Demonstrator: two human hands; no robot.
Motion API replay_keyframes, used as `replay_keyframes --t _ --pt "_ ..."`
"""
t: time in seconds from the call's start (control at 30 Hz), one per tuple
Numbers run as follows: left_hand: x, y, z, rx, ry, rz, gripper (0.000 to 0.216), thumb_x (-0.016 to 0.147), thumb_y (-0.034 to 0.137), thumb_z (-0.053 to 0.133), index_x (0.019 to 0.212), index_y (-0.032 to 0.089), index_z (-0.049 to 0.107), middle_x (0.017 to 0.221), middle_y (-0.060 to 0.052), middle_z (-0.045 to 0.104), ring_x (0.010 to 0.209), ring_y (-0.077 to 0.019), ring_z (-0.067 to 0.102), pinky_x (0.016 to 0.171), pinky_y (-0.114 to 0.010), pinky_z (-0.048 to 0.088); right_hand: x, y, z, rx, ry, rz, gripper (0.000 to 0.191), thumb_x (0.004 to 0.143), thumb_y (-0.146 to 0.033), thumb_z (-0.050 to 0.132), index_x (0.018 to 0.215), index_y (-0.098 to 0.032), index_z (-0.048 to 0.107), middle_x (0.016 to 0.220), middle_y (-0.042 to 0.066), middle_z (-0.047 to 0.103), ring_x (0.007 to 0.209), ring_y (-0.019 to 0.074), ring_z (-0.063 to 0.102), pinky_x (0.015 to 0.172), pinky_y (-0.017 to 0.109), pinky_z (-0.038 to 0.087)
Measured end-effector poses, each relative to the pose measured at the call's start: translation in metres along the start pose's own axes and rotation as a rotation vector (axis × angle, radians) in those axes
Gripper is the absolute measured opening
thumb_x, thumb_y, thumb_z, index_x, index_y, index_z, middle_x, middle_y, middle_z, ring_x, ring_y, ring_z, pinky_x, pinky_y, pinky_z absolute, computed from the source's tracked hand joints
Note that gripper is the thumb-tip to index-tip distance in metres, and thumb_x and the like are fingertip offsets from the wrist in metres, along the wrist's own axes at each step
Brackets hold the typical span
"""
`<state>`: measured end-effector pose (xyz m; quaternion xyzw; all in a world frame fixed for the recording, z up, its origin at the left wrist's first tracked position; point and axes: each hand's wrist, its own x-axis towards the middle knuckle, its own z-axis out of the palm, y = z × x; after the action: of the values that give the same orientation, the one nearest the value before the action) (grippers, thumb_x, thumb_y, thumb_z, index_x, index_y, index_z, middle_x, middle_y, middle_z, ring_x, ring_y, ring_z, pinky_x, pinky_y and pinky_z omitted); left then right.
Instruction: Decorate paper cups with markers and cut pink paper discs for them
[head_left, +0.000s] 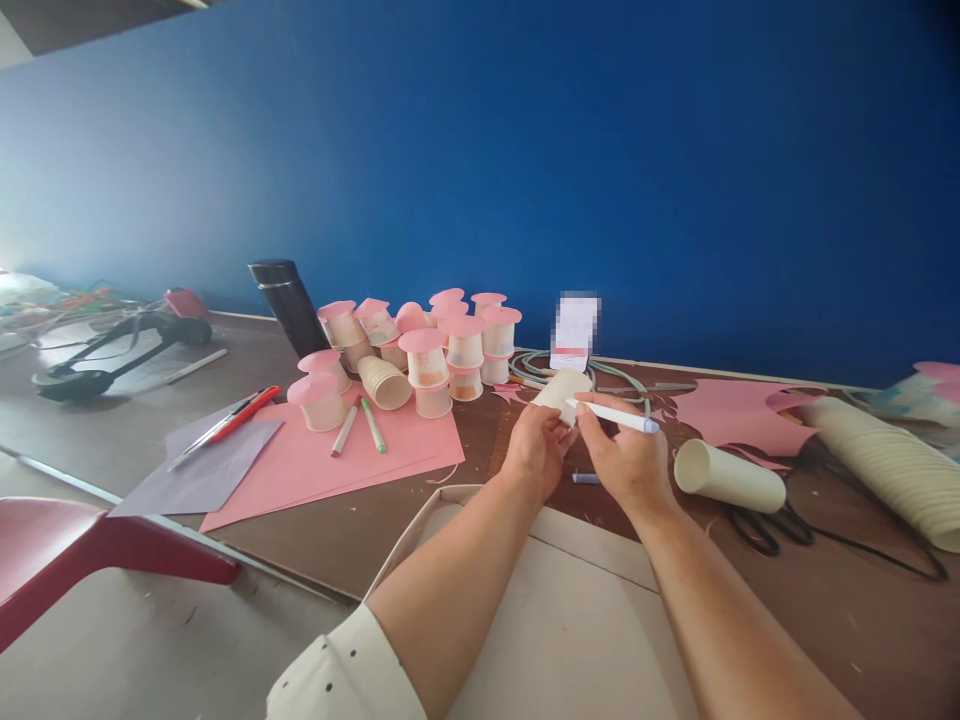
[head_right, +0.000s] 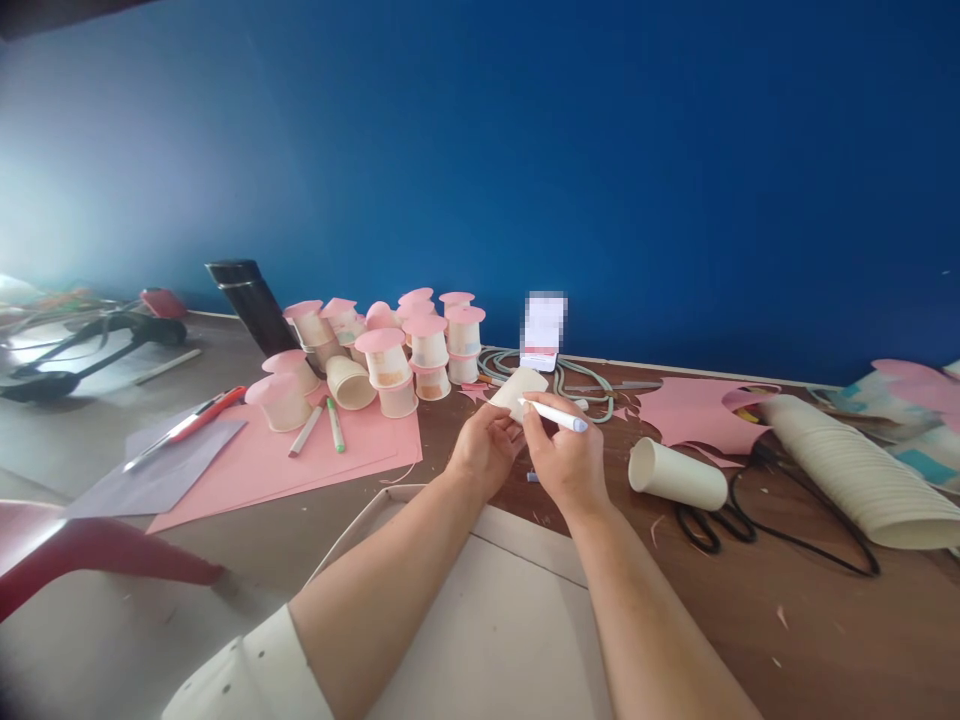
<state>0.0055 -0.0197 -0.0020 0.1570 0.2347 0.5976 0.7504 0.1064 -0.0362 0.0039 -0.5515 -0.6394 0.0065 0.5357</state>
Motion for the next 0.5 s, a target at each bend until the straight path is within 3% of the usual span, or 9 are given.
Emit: replay_keyframes --t 0.13,0.5 --pt "0.0017 -0.001 -0.0001 -0.073 0.033 -0.023 0.013 0.074 0.008 0.053 0.083 0.017 0.056 0.083 -0.005 0.066 0.073 -0.0113 0.062 0.074 -0.023 0.048 -0.0012 -0.0002 0.0017 0.009 0.001 -0.036 0.022 0.083 -0.034 0.059 0.094 -0.02 0.073 0.093 0.006 0.075 0.087 0.0225 0.07 0.079 0.034 0.054" --pt "0.005 -0.0087 -0.0017 -0.126 0.092 0.045 0.018 0.076 0.0 0.051 0.078 0.017 0.052 0.069 0.001 0.058 0.054 -0.0049 0.05 0.061 -0.017 0.044 -0.0018 -0.0025 0.0047 -0.022 -0.005 -0.066 0.022 0.084 -0.033 0.057 0.093 -0.02 0.072 0.095 0.007 0.075 0.089 0.0223 0.07 0.081 0.034 0.054"
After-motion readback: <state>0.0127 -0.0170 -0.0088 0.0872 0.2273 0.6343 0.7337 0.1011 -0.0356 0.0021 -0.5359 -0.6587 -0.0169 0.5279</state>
